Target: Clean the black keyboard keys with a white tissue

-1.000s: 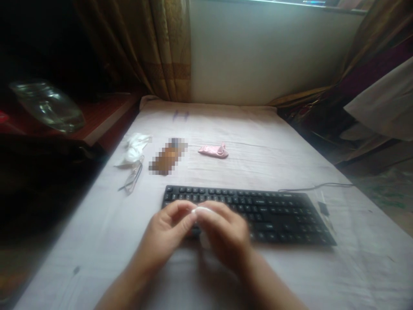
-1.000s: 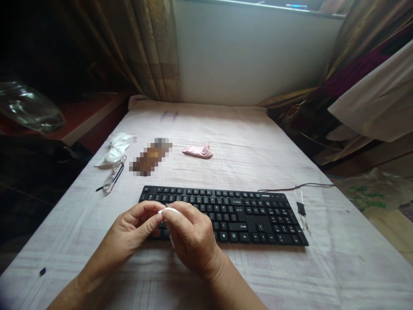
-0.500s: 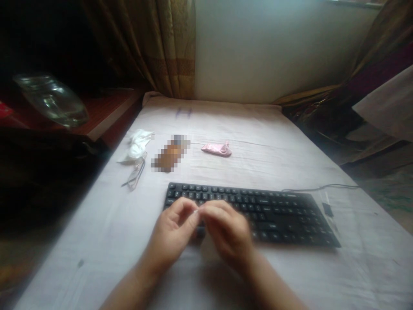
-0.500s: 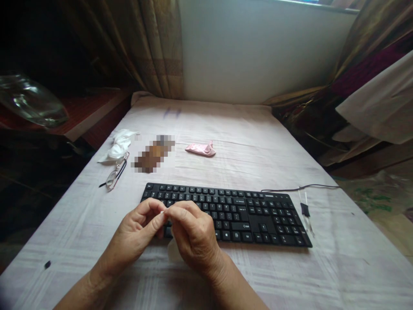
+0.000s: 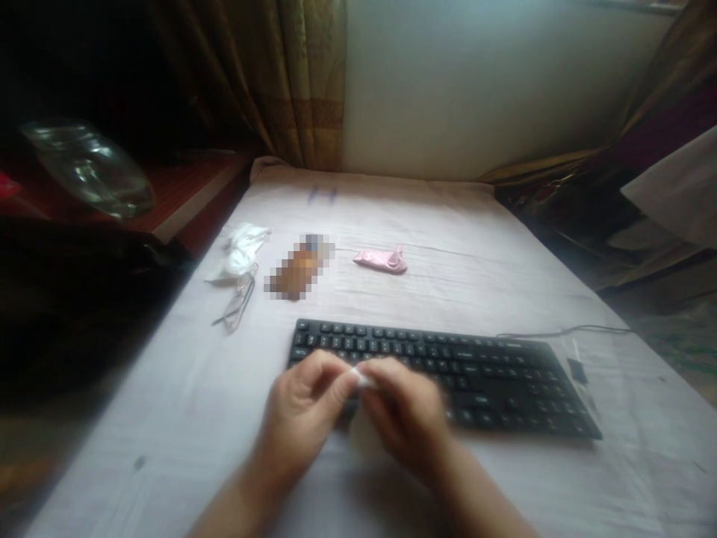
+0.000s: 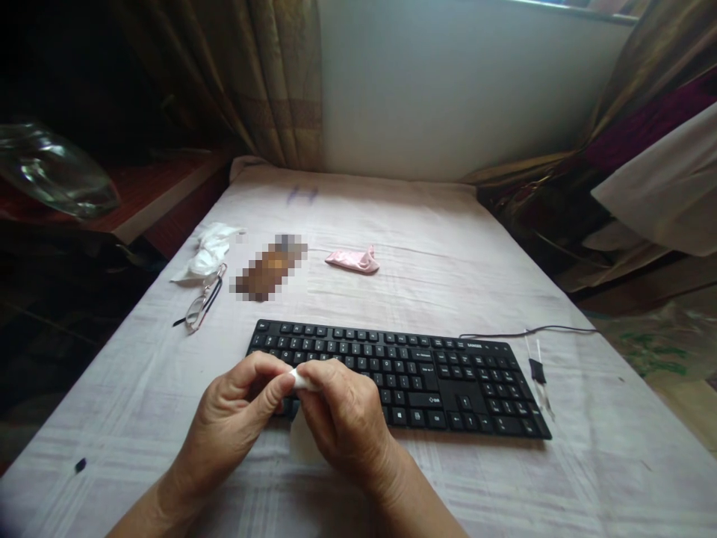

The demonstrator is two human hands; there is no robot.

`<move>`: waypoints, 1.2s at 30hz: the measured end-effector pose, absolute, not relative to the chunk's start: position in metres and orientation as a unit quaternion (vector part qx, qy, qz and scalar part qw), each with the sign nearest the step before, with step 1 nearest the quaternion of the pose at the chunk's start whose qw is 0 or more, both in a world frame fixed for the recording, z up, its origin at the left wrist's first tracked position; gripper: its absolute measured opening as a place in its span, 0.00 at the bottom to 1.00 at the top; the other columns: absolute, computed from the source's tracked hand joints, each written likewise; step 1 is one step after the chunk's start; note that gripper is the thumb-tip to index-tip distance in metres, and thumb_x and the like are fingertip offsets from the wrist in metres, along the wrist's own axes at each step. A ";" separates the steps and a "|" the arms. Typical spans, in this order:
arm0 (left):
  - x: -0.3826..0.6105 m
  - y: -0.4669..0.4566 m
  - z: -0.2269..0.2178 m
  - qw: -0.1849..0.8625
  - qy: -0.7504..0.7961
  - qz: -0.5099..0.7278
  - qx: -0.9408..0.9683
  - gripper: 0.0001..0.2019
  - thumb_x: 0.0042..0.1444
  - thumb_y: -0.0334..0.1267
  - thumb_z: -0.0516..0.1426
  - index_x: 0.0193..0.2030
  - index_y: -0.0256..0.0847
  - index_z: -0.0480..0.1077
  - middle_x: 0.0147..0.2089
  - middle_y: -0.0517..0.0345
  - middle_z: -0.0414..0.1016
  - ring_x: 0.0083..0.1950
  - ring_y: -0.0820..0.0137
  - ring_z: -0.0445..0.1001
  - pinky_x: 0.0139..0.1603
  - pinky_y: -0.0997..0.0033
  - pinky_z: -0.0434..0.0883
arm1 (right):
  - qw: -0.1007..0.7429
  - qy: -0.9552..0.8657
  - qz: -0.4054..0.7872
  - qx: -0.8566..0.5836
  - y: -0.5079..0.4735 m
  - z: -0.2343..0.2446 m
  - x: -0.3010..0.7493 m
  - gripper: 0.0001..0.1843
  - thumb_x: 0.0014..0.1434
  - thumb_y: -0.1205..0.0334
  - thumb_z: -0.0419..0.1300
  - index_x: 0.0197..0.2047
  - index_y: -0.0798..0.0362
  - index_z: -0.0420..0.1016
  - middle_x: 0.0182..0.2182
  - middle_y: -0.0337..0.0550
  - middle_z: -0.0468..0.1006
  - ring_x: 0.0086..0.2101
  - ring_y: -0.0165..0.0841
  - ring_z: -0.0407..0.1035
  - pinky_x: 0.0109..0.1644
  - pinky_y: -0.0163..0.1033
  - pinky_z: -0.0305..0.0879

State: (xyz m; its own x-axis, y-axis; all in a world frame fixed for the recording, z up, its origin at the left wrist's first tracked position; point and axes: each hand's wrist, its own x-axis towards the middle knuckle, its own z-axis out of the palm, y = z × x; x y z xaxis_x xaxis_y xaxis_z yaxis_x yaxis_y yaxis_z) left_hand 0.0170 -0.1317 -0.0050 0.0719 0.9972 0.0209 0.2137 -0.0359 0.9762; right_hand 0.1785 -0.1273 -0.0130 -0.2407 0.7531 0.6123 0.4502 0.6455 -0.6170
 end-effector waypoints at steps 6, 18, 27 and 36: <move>-0.002 -0.114 -0.009 0.386 0.549 0.410 0.618 0.12 0.59 0.46 0.56 0.30 0.42 0.73 0.25 0.62 0.74 0.26 0.73 0.71 0.29 0.76 0.68 | 0.398 -0.780 0.208 -0.436 -0.116 -0.007 0.186 0.07 0.62 0.69 0.56 0.41 0.51 0.75 0.31 0.41 0.79 0.29 0.29 0.73 0.34 0.32 0.70; -0.053 -0.062 -0.060 0.154 0.577 0.368 0.712 0.13 0.63 0.42 0.52 0.44 0.41 0.75 0.44 0.53 0.80 0.47 0.62 0.75 0.53 0.60 0.69 | 0.183 -0.785 0.242 -0.541 -0.051 0.007 0.144 0.05 0.55 0.69 0.62 0.37 0.54 0.78 0.33 0.43 0.80 0.34 0.34 0.73 0.40 0.37 0.65; -0.053 -0.065 -0.061 0.148 0.559 0.360 0.732 0.13 0.65 0.40 0.52 0.47 0.42 0.76 0.44 0.54 0.80 0.46 0.63 0.74 0.52 0.59 0.70 | 0.127 -0.807 0.223 -0.531 -0.041 0.006 0.141 0.06 0.53 0.69 0.62 0.33 0.51 0.80 0.31 0.43 0.80 0.31 0.33 0.73 0.37 0.36 0.65; -0.053 -0.065 -0.061 0.150 0.559 0.359 0.732 0.13 0.65 0.40 0.52 0.46 0.43 0.76 0.44 0.54 0.80 0.46 0.64 0.74 0.51 0.59 0.70 | 0.116 -0.820 0.205 -0.521 -0.041 0.009 0.168 0.07 0.53 0.69 0.62 0.31 0.49 0.81 0.29 0.41 0.80 0.28 0.31 0.74 0.33 0.34 0.65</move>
State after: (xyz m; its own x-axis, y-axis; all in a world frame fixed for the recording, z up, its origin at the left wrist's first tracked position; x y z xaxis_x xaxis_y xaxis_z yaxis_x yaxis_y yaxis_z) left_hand -0.0528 -0.0652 -0.0611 0.1173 0.9265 0.3577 0.7104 -0.3300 0.6217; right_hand 0.1679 -0.0408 0.0094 -0.4297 0.9027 -0.0222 0.8075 0.3731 -0.4569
